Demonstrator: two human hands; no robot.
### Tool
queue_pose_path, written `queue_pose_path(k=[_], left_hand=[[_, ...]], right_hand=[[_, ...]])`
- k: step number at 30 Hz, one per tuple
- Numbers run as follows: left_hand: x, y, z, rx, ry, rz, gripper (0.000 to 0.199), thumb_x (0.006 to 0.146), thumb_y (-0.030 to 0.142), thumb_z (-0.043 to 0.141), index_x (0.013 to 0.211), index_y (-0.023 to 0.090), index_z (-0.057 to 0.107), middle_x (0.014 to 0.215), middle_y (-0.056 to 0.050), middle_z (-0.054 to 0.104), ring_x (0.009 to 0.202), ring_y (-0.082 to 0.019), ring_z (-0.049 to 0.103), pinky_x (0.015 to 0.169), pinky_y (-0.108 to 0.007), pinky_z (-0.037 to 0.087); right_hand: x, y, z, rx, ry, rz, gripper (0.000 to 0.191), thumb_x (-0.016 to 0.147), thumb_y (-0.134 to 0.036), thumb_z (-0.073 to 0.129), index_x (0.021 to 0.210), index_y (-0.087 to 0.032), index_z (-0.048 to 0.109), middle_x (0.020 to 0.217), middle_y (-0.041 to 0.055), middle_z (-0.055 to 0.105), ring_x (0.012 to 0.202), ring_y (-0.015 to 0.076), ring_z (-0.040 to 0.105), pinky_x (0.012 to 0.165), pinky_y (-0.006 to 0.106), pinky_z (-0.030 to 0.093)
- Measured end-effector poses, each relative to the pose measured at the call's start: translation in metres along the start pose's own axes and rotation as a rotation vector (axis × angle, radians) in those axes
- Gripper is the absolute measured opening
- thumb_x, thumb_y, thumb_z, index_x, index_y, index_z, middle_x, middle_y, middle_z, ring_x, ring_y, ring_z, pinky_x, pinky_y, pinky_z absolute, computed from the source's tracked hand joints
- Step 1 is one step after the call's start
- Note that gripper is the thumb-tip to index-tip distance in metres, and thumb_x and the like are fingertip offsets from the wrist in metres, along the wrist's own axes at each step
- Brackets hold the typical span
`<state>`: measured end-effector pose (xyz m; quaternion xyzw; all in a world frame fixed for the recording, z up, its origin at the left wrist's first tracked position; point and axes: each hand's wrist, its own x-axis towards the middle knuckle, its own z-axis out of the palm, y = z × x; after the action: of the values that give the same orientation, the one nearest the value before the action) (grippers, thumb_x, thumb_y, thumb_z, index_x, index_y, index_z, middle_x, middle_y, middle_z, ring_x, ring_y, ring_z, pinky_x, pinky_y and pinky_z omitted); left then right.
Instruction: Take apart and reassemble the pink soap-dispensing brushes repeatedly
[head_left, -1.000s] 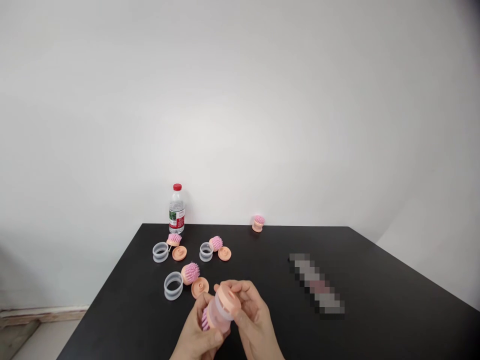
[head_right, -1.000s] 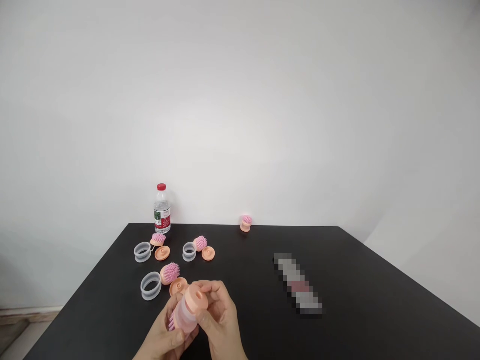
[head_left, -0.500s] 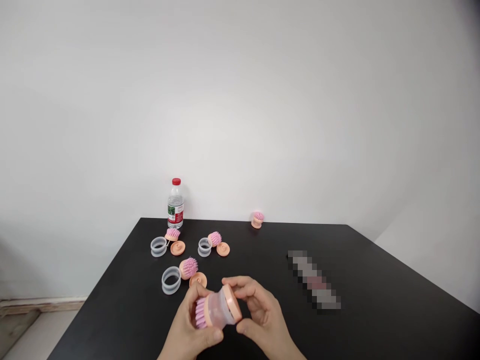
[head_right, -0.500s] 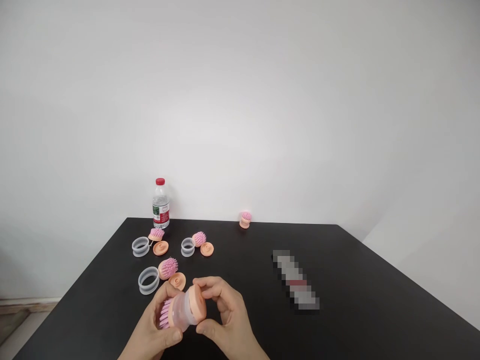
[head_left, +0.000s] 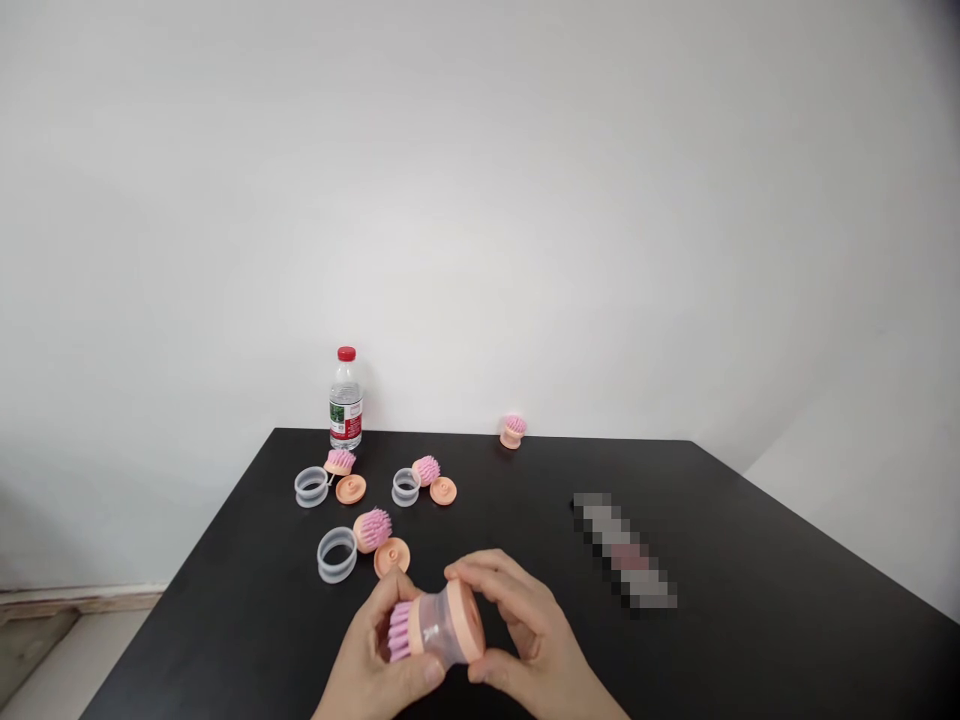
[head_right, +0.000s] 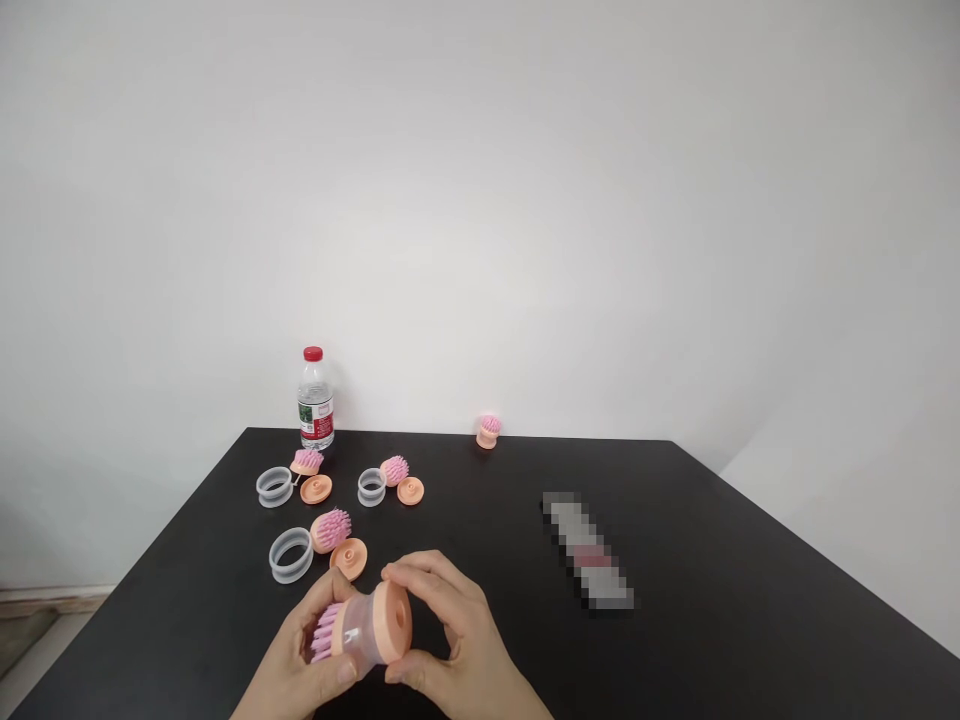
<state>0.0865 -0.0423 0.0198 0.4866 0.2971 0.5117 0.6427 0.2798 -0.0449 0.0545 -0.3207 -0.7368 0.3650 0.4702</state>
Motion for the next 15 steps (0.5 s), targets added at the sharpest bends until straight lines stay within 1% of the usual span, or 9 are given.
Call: queue_pose_path(k=[2, 4, 5, 7, 9, 11, 13, 15], left_hand=[[0.000, 0.000, 0.000, -0.003, -0.007, -0.022, 0.054, 0.059, 0.060, 0.086, 0.073, 0.018, 0.054, 0.064, 0.006, 0.047, 0.059, -0.008, 0.035, 0.057, -0.023, 0.028], [0.000, 0.001, -0.001, -0.035, -0.027, -0.089, 0.055, 0.061, 0.062, 0.084, 0.070, 0.019, 0.052, 0.060, 0.006, 0.049, 0.055, -0.007, 0.037, 0.054, -0.022, 0.030], [0.000, 0.001, -0.001, -0.064, -0.039, -0.141, 0.055, 0.062, 0.064, 0.082, 0.070, 0.019, 0.051, 0.059, 0.005, 0.051, 0.053, -0.007, 0.039, 0.052, -0.021, 0.031], [0.000, 0.001, -0.001, -0.125, -0.060, -0.274, 0.055, 0.065, 0.066, 0.080, 0.072, 0.019, 0.051, 0.058, 0.002, 0.058, 0.047, -0.006, 0.044, 0.047, -0.019, 0.031], [0.000, 0.002, -0.001, -0.176, -0.075, -0.403, 0.056, 0.066, 0.068, 0.078, 0.074, 0.018, 0.055, 0.056, -0.002, 0.065, 0.042, -0.006, 0.047, 0.041, -0.017, 0.028], [0.000, 0.003, -0.001, -0.214, -0.086, -0.502, 0.058, 0.064, 0.071, 0.077, 0.076, 0.017, 0.060, 0.051, -0.004, 0.067, 0.037, -0.006, 0.049, 0.037, -0.015, 0.023], [-0.001, 0.005, 0.000, -0.244, -0.090, -0.567, 0.062, 0.061, 0.074, 0.077, 0.075, 0.015, 0.064, 0.048, -0.006, 0.067, 0.035, -0.006, 0.051, 0.034, -0.014, 0.020], [-0.001, 0.004, 0.000, -0.259, -0.076, -0.632, 0.063, 0.059, 0.074, 0.077, 0.071, 0.013, 0.067, 0.044, -0.005, 0.066, 0.032, -0.005, 0.050, 0.032, -0.012, 0.019]], right_hand=[[0.000, -0.002, -0.002, -0.050, -0.043, -0.018, 0.054, 0.084, -0.055, 0.073, 0.132, -0.032, 0.064, 0.120, 0.0116, 0.065, 0.109, 0.0291, 0.065, 0.096, 0.043, 0.053], [0.001, -0.005, -0.005, -0.103, -0.084, -0.071, 0.047, 0.089, -0.040, 0.073, 0.134, -0.035, 0.061, 0.123, 0.0100, 0.065, 0.114, 0.0282, 0.064, 0.098, 0.042, 0.053], [0.002, -0.006, -0.006, -0.128, -0.107, -0.109, 0.044, 0.092, -0.031, 0.070, 0.135, -0.036, 0.061, 0.124, 0.0093, 0.065, 0.116, 0.0275, 0.063, 0.099, 0.042, 0.053], [0.003, -0.008, -0.008, -0.177, -0.157, -0.188, 0.047, 0.095, -0.013, 0.060, 0.136, -0.037, 0.059, 0.123, 0.0086, 0.067, 0.120, 0.0259, 0.062, 0.099, 0.041, 0.053], [0.003, -0.009, -0.011, -0.213, -0.206, -0.267, 0.053, 0.096, -0.004, 0.051, 0.137, -0.037, 0.058, 0.121, 0.0084, 0.068, 0.121, 0.0246, 0.062, 0.099, 0.042, 0.054], [0.002, -0.010, -0.012, -0.234, -0.248, -0.351, 0.052, 0.097, -0.003, 0.051, 0.137, -0.037, 0.059, 0.119, 0.0084, 0.071, 0.120, 0.0240, 0.063, 0.098, 0.042, 0.055], [0.002, -0.013, -0.013, -0.248, -0.277, -0.416, 0.045, 0.099, -0.008, 0.054, 0.134, -0.035, 0.062, 0.116, 0.0087, 0.074, 0.118, 0.0232, 0.065, 0.096, 0.040, 0.057], [0.003, -0.018, -0.013, -0.270, -0.289, -0.452, 0.035, 0.100, -0.012, 0.055, 0.128, -0.030, 0.067, 0.112, 0.0091, 0.076, 0.117, 0.0223, 0.066, 0.095, 0.037, 0.058]])
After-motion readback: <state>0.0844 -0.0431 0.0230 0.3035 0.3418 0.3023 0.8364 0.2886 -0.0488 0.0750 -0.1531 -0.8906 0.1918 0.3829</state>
